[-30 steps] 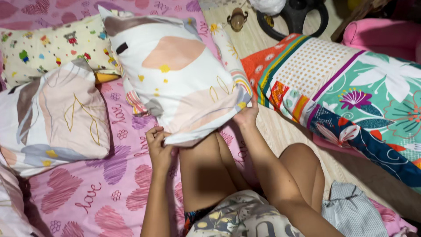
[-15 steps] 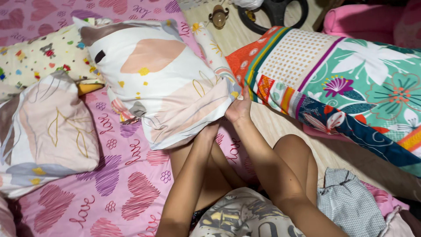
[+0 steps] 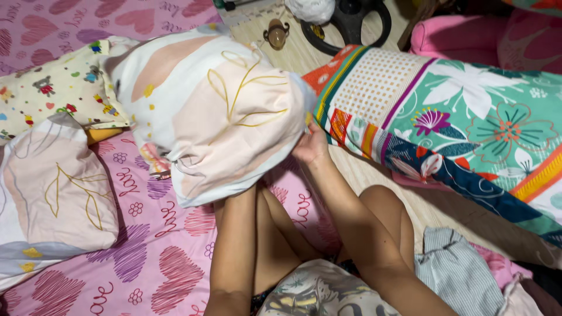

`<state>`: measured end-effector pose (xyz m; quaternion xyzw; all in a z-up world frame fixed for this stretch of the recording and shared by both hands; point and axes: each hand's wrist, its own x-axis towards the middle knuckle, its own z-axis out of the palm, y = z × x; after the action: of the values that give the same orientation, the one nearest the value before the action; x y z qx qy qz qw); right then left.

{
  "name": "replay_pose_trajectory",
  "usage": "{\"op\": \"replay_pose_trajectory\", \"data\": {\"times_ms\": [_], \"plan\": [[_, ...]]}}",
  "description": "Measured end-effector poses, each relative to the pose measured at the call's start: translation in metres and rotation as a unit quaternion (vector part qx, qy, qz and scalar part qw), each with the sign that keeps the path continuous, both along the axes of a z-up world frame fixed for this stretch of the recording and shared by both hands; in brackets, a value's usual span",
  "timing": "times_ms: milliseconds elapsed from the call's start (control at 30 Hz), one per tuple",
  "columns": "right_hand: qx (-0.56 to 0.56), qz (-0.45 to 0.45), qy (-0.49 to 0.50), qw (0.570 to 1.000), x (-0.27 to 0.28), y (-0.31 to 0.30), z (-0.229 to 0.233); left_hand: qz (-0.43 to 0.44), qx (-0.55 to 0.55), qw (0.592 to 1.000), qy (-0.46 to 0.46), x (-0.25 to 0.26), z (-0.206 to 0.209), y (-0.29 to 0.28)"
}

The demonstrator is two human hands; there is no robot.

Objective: The person puts a pillowcase on a pillow, then switches to another pillow and puts a different pillowcase on it. The person handles the pillows and pillowcases by hand, adjusting and smoothing the fabric as they work.

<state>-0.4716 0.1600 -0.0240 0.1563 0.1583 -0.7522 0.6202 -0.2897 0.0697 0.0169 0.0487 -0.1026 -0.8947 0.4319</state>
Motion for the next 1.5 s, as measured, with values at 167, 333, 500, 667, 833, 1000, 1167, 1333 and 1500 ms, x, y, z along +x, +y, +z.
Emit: {"op": "replay_pose_trajectory", "data": {"times_ms": [167,333,500,667,833,1000,1167,1333,1500], "plan": [[-0.071,0.067,0.100,0.990,0.037,0.009,-0.006,-0.032,-0.026,0.993,-0.113,0.050,0.013,-0.015],[-0.125,0.099,0.077,0.984,0.071,-0.019,-0.009,0.011,-0.007,0.986,-0.164,0.112,0.013,0.012],[-0.090,0.095,0.090,0.987,0.087,-0.035,-0.018,0.108,0.096,0.986,-0.085,0.201,-0.016,0.048],[-0.049,0.084,0.124,0.988,0.091,-0.046,-0.018,0.237,0.135,0.860,-0.432,0.199,-0.086,0.041],[0.009,0.046,0.192,0.980,0.070,-0.018,-0.004,0.292,0.078,0.886,-0.352,0.181,-0.084,0.031],[0.045,0.045,0.304,0.950,0.069,-0.014,0.013,0.213,-0.105,0.961,-0.139,0.156,0.002,-0.022],[0.066,0.054,0.415,0.906,0.087,-0.036,0.022,0.188,-0.182,0.960,0.101,0.092,0.105,-0.078],[0.076,0.053,0.481,0.872,0.090,-0.046,0.032,-0.088,-0.221,0.971,-0.018,0.018,0.138,-0.077],[0.093,0.082,0.511,0.850,0.115,-0.018,0.023,-0.244,-0.612,0.617,-0.430,-0.053,0.154,0.012]]}}
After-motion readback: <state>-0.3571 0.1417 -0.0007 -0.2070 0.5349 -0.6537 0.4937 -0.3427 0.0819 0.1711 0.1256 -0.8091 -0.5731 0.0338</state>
